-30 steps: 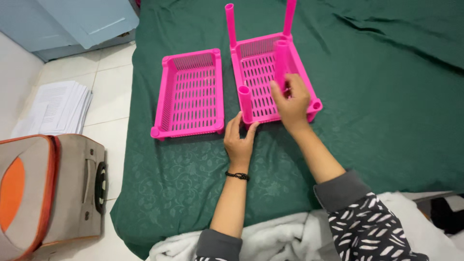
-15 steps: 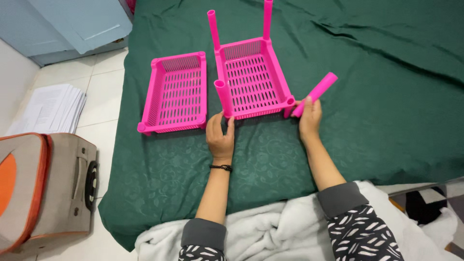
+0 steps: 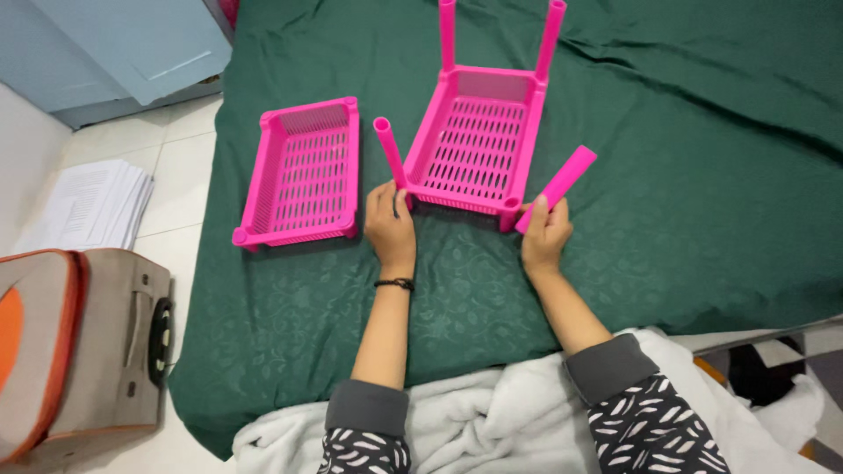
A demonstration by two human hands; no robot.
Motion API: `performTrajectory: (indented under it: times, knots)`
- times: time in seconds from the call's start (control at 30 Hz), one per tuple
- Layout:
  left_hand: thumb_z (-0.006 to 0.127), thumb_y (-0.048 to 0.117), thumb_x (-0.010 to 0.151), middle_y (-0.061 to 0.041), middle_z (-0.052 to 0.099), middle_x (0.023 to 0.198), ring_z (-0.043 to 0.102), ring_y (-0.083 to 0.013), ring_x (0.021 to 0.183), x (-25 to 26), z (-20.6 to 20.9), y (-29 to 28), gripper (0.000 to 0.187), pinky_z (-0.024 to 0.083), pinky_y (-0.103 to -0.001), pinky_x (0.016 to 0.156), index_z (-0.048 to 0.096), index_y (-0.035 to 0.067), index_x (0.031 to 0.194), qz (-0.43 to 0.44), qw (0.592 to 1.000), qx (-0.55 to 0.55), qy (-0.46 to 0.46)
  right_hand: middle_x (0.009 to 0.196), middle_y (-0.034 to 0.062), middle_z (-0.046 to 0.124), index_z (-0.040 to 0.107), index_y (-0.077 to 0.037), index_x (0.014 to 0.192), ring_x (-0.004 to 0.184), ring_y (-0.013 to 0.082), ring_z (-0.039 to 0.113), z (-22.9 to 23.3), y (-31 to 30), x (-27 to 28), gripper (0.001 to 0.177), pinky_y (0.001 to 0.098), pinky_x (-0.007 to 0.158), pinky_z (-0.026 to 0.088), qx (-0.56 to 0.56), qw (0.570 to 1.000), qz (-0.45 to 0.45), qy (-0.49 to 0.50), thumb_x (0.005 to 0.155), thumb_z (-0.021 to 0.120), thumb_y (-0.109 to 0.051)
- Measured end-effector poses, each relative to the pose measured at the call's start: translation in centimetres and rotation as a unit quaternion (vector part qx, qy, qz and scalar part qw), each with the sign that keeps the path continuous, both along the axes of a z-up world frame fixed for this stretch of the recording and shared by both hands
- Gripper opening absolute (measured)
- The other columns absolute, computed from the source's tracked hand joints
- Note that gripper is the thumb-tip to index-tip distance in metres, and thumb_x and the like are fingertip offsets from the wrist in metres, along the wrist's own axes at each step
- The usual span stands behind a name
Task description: The person assembles two pink plastic storage baskets by inserting cylindrical legs into corner sockets and stacking the baskets together. The person handles the baskets and legs by hand, aligning and pressing the parts until the two-tier unit is formed.
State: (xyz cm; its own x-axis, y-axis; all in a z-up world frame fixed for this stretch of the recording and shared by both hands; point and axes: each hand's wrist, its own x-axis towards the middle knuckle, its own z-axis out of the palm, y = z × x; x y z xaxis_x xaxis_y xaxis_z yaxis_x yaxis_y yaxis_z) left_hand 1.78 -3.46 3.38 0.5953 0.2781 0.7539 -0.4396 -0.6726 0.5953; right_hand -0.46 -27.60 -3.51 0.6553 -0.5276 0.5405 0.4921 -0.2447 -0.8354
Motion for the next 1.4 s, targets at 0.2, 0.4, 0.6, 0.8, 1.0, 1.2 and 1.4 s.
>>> performTrajectory:
  times: [0.2, 0.4, 0.6, 0.8, 1.0, 1.2, 1.4]
  knots:
    - [0.063, 0.009, 0.098, -0.014, 0.069, 0.117, 0.069, -0.0337, 0.105, 2.6, -0.7, -1.1, 0.026, 0.055, -0.042, 0.089, 0.07, 0.001, 0.122, -0.024, 0.999, -0.033, 0.002, 0.08, 0.0058, 0.071, 0.06, -0.002, 0.106, 0.067, 0.0118, 0.068, 1.2, 1.7, -2.8, 0.023, 0.0287, 0.061, 0.053, -0.081, 0.997, 0.006, -0.015, 0.109, 0.056, -0.025]
    - [0.068, 0.017, 0.099, -0.018, 0.069, 0.129, 0.068, -0.035, 0.118, 3.2, -1.3, -0.8, 0.034, 0.054, -0.041, 0.099, 0.067, 0.0, 0.129, -0.039, 0.999, -0.027, 0.016, 0.081, 0.0061, 0.071, 0.06, -0.001, 0.109, 0.068, 0.012, 0.068, 2.2, 2.6, -3.6, 0.022, 0.028, 0.062, 0.054, -0.118, 0.992, 0.034, -0.021, 0.109, 0.06, -0.023]
    - [0.065, 0.021, 0.103, -0.021, 0.069, 0.129, 0.067, -0.0365, 0.12, 1.4, -0.7, -0.4, 0.036, 0.053, -0.041, 0.101, 0.066, -0.002, 0.13, -0.094, 0.995, -0.013, 0.011, 0.087, 0.007, 0.074, 0.06, 0.001, 0.112, 0.075, 0.0115, 0.07, 3.1, 4.8, -2.9, 0.021, 0.0268, 0.067, 0.056, -0.092, 0.991, 0.098, -0.023, 0.109, 0.059, -0.02]
    - [0.058, 0.018, 0.106, -0.018, 0.072, 0.121, 0.07, -0.0342, 0.113, -3.5, -1.2, 0.3, 0.026, 0.055, -0.04, 0.098, 0.07, 0.0, 0.121, -0.102, 0.993, -0.06, -0.002, 0.096, 0.0094, 0.075, 0.058, 0.001, 0.116, 0.087, 0.014, 0.074, 3.8, 9.8, -3.0, 0.023, 0.029, 0.078, 0.06, -0.053, 0.982, 0.179, -0.021, 0.11, 0.056, -0.021]
    - [0.057, 0.016, 0.105, -0.016, 0.073, 0.113, 0.072, -0.0326, 0.105, -4.1, -1.2, 0.7, 0.022, 0.056, -0.04, 0.093, 0.071, 0.002, 0.114, -0.065, 0.992, -0.107, -0.021, 0.098, 0.0112, 0.077, 0.058, 0.002, 0.116, 0.088, 0.0168, 0.076, 4.1, 11.3, -3.1, 0.025, 0.0303, 0.078, 0.06, -0.086, 0.98, 0.181, 0.003, 0.11, 0.053, -0.021]
    - [0.059, 0.013, 0.104, -0.015, 0.072, 0.11, 0.071, -0.0322, 0.103, -4.4, -1.3, 0.7, 0.018, 0.057, -0.039, 0.09, 0.071, 0.001, 0.11, -0.064, 0.992, -0.102, -0.032, 0.1, 0.0109, 0.076, 0.057, 0.002, 0.114, 0.091, 0.017, 0.076, 3.8, 11.2, -3.4, 0.024, 0.0291, 0.082, 0.06, -0.051, 0.983, 0.178, -0.017, 0.112, 0.052, -0.022]
    - [0.074, 0.012, 0.092, -0.012, 0.071, 0.108, 0.072, -0.027, 0.095, -5.8, -0.7, 0.6, 0.02, 0.058, -0.036, 0.081, 0.07, 0.003, 0.11, -0.102, 0.986, -0.131, -0.005, 0.094, 0.0093, 0.057, 0.062, 0.001, 0.107, 0.083, 0.0175, 0.056, 5.0, 9.1, -3.3, 0.024, 0.0317, 0.076, 0.047, -0.123, 0.992, -0.01, -0.04, 0.109, 0.063, -0.023]
